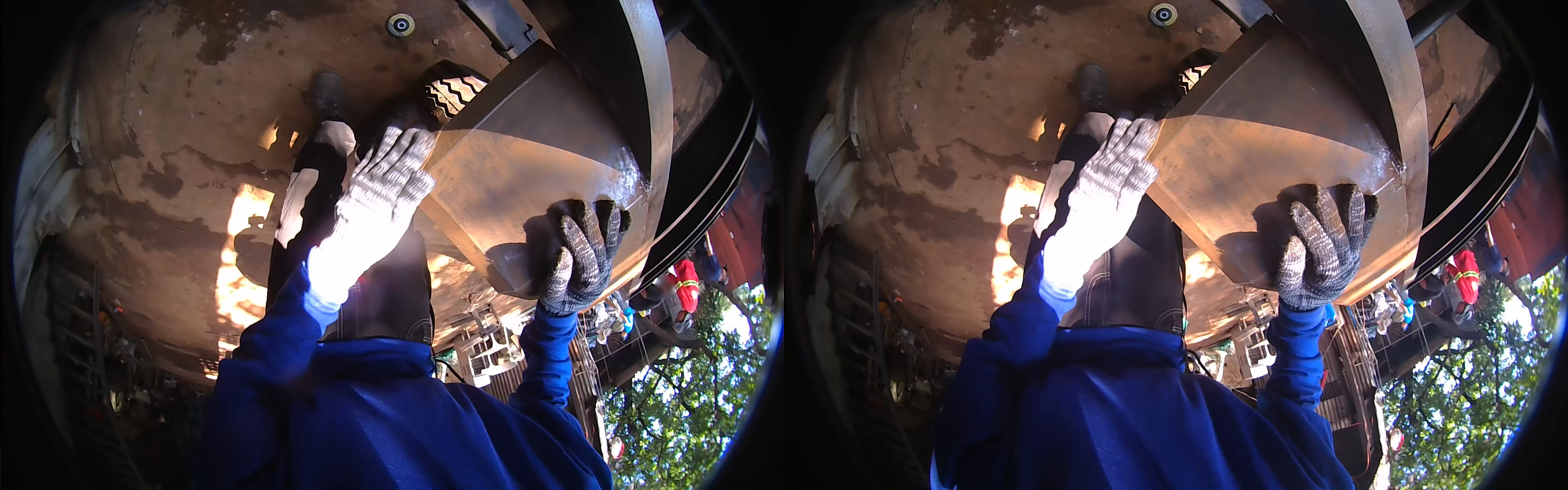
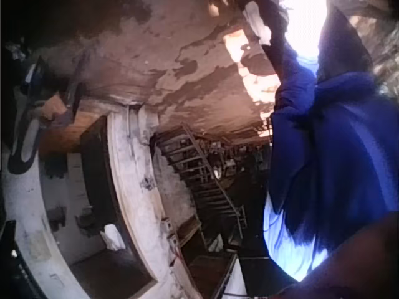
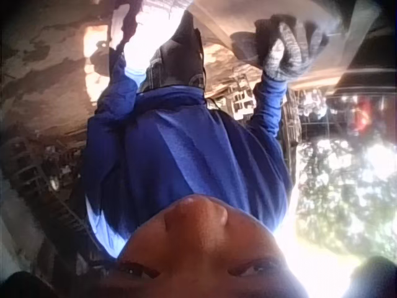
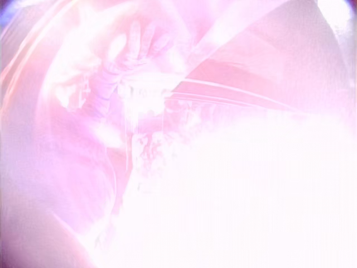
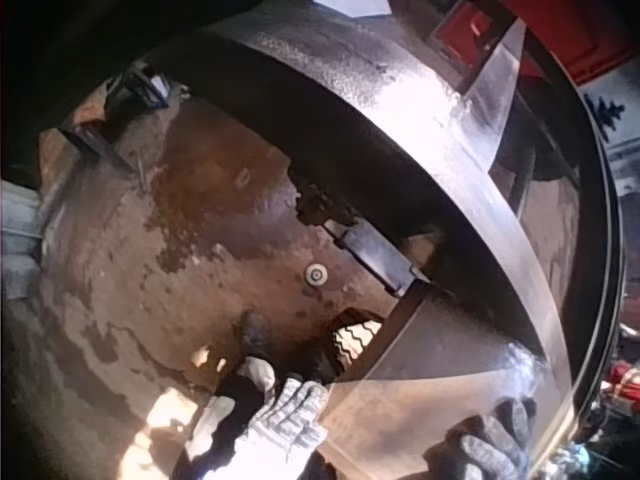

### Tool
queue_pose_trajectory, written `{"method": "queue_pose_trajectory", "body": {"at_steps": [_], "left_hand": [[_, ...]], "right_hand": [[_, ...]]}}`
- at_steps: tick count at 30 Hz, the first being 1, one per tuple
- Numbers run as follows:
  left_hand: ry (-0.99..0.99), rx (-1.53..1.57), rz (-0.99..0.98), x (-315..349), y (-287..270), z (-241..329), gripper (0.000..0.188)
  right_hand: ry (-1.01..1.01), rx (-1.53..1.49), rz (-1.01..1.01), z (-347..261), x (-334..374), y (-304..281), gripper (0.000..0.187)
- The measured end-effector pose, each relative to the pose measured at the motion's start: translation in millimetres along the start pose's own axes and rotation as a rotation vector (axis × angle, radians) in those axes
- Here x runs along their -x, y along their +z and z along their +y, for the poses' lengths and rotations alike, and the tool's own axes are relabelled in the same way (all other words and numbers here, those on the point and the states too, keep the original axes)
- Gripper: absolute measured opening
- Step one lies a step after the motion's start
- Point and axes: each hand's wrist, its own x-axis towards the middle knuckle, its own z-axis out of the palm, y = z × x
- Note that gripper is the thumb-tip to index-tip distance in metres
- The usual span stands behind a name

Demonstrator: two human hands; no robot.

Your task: The person positions a rectangular metal sheet onto a metal frame, aligns it, and repeatedly rubs the surface with gloved hands. The person adjusts the sheet's position multiple times to fit it within the frame structure.

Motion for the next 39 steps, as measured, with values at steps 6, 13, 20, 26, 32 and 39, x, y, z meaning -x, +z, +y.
{"method": "queue_pose_trajectory", "body": {"at_steps": [6, 13, 20, 26, 32, 39], "left_hand": [[-0.009, 0.096, -0.053, 1, -4, -10, 0.045], [0.071, 0.164, -0.062, 12, 6, -32, 0.047], [-0.019, 0.186, -0.094, 5, 11, -32, 0.045], [0.011, 0.183, -0.037, 3, 10, -30, 0.045], [0.119, -0.115, -0.084, 18, 10, -42, 0.047], [0.255, -0.355, -0.196, 1, 7, -46, 0.059]], "right_hand": [[-0.004, -0.008, 0.015, -1, 0, 1, 0.038], [-0.001, -0.006, 0.003, -2, 1, -1, 0.038], [-0.022, 0.008, 0.015, 2, 4, 0, 0.038], [-0.02, 0.01, 0.009, -1, 0, -1, 0.039], [-0.004, 0.009, 0.005, -2, 2, 0, 0.039], [-0.023, 0.034, 0.009, -4, -1, 0, 0.04]]}}
